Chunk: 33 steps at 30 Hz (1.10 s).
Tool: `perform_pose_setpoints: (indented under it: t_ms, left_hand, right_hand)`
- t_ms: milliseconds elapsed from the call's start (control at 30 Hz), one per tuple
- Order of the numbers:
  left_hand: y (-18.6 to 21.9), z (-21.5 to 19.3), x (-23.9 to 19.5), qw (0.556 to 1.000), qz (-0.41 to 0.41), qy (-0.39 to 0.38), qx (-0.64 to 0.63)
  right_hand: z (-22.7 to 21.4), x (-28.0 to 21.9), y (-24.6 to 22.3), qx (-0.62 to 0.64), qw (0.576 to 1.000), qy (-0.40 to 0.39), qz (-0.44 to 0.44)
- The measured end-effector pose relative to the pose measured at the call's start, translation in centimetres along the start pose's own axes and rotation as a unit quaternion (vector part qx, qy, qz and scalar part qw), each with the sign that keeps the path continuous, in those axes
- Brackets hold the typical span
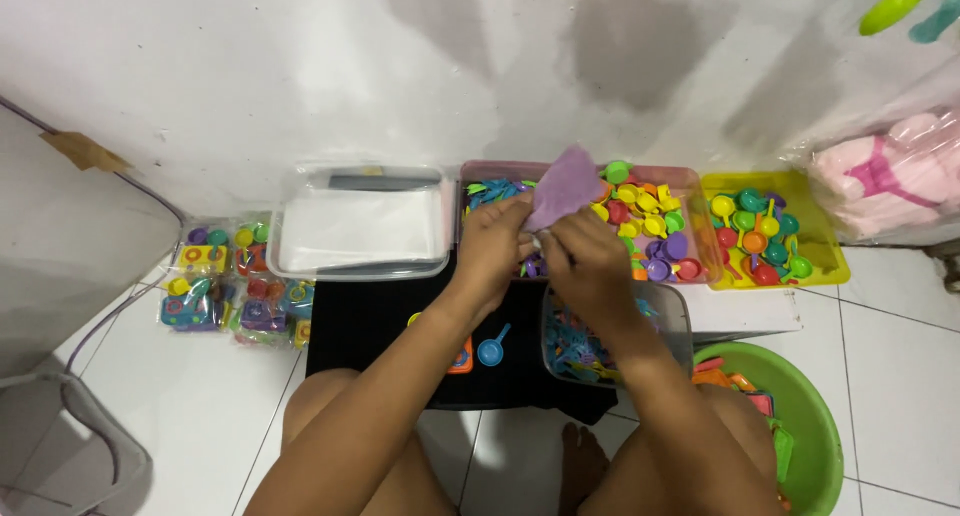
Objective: The person sits on the floor and packs small colorful plastic toys into clear plastic bags. They pick up items like spoons, forks, and toy parts from containers, place them into bags, and wipe the items with a purple cloth before packaging.
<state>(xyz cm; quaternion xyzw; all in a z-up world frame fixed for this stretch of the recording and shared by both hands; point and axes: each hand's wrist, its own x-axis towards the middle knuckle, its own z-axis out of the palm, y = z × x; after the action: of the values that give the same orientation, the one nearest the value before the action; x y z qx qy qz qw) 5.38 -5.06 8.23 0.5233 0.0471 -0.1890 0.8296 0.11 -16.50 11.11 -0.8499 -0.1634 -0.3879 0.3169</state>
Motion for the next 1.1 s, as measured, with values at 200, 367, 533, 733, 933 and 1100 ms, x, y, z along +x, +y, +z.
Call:
perform_pose_setpoints:
  t_ms: [200, 367, 533, 733, 933, 1100]
  left_hand:
    - [0.6, -1.4, 0.5, 0.998, 0.028, 0.049, -0.022]
    - [3.0, -1.4, -1.0, 0.996, 0.079, 0.02, -0.042]
    - [2.3, -0.9, -2.4, 0.996, 0.086, -0.014, 0.027]
    - [3.5, -1.2, -3.2, 0.992, 0.096, -0.052, 0.071]
    - [4.8, -4.6, -4.0, 0.884, 0.125, -0.132, 0.431]
    - [-0.2, -7.0, -3.4, 0.705, 0.088, -0.26, 0.654]
  right_hand:
    - [-0.5, 0.7, -1.4, -0.011, 0.999, -0.044, -0.021]
    - [-0.8, -1.9, 1.7, 0.147, 0.955, 0.029, 0.255]
    - [-0.8, -1.6, 1.3, 0.076, 0.98, 0.027, 0.182]
    - [-1.8, -1.7, 2.3, 0.114, 0.979, 0.046, 0.164]
    - [-6.6, -1.9, 5.1, 0.504, 0.795, 0.101, 0.321]
    - [-8.2, -2.7, 7.5, 0.438, 0.85, 0.152, 0.249]
